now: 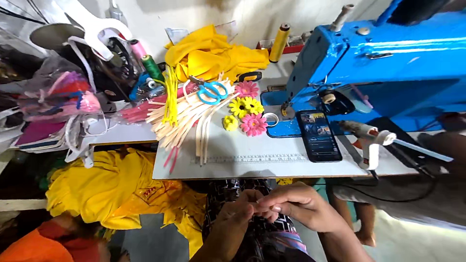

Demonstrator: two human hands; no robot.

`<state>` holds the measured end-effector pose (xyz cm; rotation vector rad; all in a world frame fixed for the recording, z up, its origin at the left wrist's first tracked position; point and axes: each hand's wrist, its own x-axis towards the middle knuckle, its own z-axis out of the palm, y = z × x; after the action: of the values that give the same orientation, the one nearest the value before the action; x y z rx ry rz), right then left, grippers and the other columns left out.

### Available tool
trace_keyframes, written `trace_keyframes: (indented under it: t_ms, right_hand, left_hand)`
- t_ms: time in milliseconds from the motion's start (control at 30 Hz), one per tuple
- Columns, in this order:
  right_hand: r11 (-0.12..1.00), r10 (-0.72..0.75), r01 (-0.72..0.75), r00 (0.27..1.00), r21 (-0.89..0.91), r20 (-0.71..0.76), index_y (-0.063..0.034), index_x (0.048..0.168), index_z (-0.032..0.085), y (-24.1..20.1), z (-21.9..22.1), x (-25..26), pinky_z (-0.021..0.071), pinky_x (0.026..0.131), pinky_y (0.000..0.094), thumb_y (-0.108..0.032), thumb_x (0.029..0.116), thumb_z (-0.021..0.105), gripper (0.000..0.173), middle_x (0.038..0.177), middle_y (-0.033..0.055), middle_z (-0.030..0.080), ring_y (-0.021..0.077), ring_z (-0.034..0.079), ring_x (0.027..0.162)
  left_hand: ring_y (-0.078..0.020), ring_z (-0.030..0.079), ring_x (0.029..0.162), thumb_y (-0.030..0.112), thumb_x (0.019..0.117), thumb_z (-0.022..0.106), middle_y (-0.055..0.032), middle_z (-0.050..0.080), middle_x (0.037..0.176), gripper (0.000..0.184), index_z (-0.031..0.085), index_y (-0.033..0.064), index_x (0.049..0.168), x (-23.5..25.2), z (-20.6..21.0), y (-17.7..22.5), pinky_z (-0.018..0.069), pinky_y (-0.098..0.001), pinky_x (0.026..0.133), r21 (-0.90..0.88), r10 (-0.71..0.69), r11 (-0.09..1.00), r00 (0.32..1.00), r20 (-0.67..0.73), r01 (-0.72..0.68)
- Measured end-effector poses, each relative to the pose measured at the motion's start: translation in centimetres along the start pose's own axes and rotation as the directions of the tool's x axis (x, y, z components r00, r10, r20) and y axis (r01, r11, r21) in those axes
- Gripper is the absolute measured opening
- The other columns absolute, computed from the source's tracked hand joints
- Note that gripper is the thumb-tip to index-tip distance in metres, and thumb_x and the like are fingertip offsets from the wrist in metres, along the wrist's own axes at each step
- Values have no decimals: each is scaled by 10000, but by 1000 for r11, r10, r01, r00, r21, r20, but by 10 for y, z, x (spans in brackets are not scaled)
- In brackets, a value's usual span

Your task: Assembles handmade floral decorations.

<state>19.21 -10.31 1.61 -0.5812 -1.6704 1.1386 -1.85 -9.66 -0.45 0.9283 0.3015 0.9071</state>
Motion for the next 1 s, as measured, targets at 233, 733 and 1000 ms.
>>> trace_keyframes:
  t_ms: [233,733,1000]
  right_hand:
    - [986,26,-39,996,159,85,-84,1054,696,0,-1,24,565,684,119,-131,975,699,91,868,-67,732,-51,671,757]
    - [597,-42,35,999,-801,12,2,1085,742,31,-4,81,607,799,439,-63,994,541,230,993,133,754,267,741,912]
    - [133,-76,-38,996,-990,-49,-82,1019,755,107,-10,131,280,1155,698,-165,970,629,159,1373,134,643,395,460,1421]
  left_hand:
    - [-17,543,1231,392,1063,510,64,593,1328,318,766,216,1133,-4,-3,10,479,-214,1033,438,221,869,973,73,-230]
    - [-91,731,798,93,960,649,-84,768,913,162,764,-16,991,38,-53,70,609,-274,767,956,446,290,878,-174,42]
    - [-151,462,482,296,1059,524,-26,442,529,489,518,47,637,84,-101,74,395,-346,503,968,677,-55,721,-144,245]
